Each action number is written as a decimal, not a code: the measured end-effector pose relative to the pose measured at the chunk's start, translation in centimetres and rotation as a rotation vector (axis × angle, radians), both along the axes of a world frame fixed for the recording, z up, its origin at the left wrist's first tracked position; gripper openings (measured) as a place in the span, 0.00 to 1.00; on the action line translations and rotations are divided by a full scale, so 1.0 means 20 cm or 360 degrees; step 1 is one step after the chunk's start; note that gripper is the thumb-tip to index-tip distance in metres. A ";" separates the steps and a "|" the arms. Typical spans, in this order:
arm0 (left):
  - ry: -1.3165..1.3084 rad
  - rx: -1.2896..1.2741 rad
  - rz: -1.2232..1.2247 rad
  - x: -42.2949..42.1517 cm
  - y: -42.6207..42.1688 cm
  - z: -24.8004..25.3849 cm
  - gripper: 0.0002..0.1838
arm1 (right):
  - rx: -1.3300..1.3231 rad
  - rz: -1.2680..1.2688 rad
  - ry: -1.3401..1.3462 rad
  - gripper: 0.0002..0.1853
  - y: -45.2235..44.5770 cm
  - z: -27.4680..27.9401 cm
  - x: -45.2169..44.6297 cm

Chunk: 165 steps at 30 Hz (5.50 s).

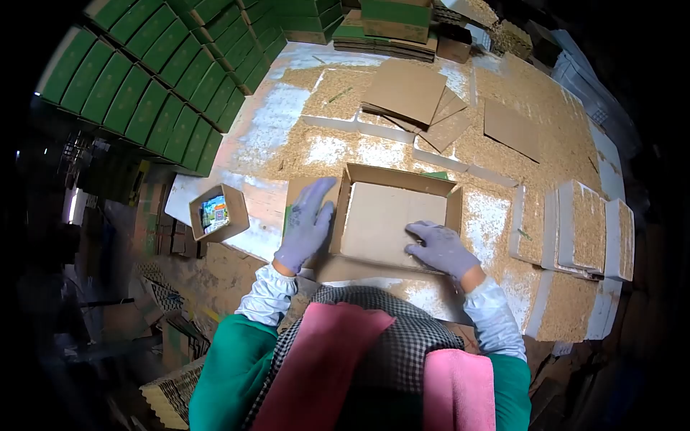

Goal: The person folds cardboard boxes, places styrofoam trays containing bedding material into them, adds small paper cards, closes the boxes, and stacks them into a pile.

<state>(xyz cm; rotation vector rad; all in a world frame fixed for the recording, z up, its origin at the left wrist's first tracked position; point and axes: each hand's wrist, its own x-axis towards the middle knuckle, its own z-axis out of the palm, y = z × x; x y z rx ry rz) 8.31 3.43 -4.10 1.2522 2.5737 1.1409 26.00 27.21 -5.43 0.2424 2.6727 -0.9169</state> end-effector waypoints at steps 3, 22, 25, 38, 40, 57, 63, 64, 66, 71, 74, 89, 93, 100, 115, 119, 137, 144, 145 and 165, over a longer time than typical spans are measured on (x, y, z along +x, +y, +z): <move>-0.1446 0.0103 0.0066 -0.12 -0.14 -0.19 0.43 | -0.0223 -0.1062 0.0770 0.21 0.12 0.08 0.18; 0.0275 -0.0350 0.0647 -0.23 -0.41 -0.42 0.48 | -0.1731 -0.1464 0.0403 0.33 -0.13 -0.40 0.11; 0.0056 -0.0498 0.1582 -0.49 -0.95 -0.41 0.36 | -0.2198 -0.1708 0.0341 0.27 -0.12 -0.55 0.16; 0.0031 -0.0562 0.0519 -0.01 -0.54 -0.59 0.14 | -0.1692 -0.1390 0.0558 0.26 -0.41 -0.09 -0.82; -0.0236 -0.0518 0.0399 0.06 -0.50 -0.63 0.16 | -0.1933 -0.1221 0.0303 0.26 -0.53 -0.05 -1.12; -0.0262 0.0091 -0.0395 0.17 -0.57 -0.60 0.17 | -0.0585 -0.0256 0.0475 0.37 -0.71 -0.29 -1.33; -0.0017 -0.0528 -0.0410 0.37 -0.29 -0.86 0.42 | 0.0649 -0.1383 -0.0219 0.59 0.32 -0.59 0.12; 0.0035 -0.0902 -0.0358 0.43 -0.27 -1.06 0.46 | 0.0531 -0.1238 -0.0139 0.63 0.34 -0.73 0.36; 0.0112 -0.1276 -0.0312 0.54 -0.25 -1.14 0.50 | 0.0336 -0.1051 -0.0056 0.68 0.29 -0.79 0.63; -0.0120 -0.0805 -0.0267 0.54 -0.28 -0.81 0.60 | 0.0334 -0.0987 0.0206 0.62 0.15 -0.67 0.88; -0.0393 -0.0654 -0.0308 0.49 -0.28 -0.52 0.54 | 0.0378 -0.0971 0.0751 0.52 0.18 -0.50 0.93; 0.0125 -0.0318 -0.0982 0.35 0.53 0.00 0.44 | -0.0124 -0.1457 0.0845 0.59 0.41 -0.04 0.24; 0.0887 -0.0770 -0.1184 0.41 0.58 -0.12 0.52 | -0.0249 -0.0920 0.0668 0.67 0.38 -0.05 0.32; 0.1272 -0.0431 -0.0761 0.45 0.59 -0.24 0.48 | 0.0263 -0.1003 0.0453 0.59 0.33 -0.24 0.42; 0.0171 -0.0273 -0.0948 0.24 0.64 -0.16 0.21 | 0.0314 -0.0642 0.1297 0.27 0.03 0.03 0.74; 0.0277 -0.0526 -0.1057 0.36 0.72 -0.05 0.21 | 0.0300 -0.1259 0.0703 0.32 0.18 -0.20 0.57; -0.2271 0.0788 -0.0215 0.23 0.21 -0.16 0.29 | -0.0453 -0.0014 0.0714 0.24 -0.46 -0.09 -0.01; -0.0721 0.0239 0.0394 0.29 0.35 -0.51 0.32 | -0.0041 -0.0411 0.0441 0.21 0.12 -0.09 0.36; -0.0654 0.0210 0.0440 0.31 0.38 -0.46 0.32 | 0.0027 -0.0546 0.0375 0.21 0.21 -0.14 0.40; -0.0838 0.0146 0.0503 0.27 0.43 -0.38 0.31 | -0.1042 -0.2528 0.1490 0.29 1.04 -0.31 1.58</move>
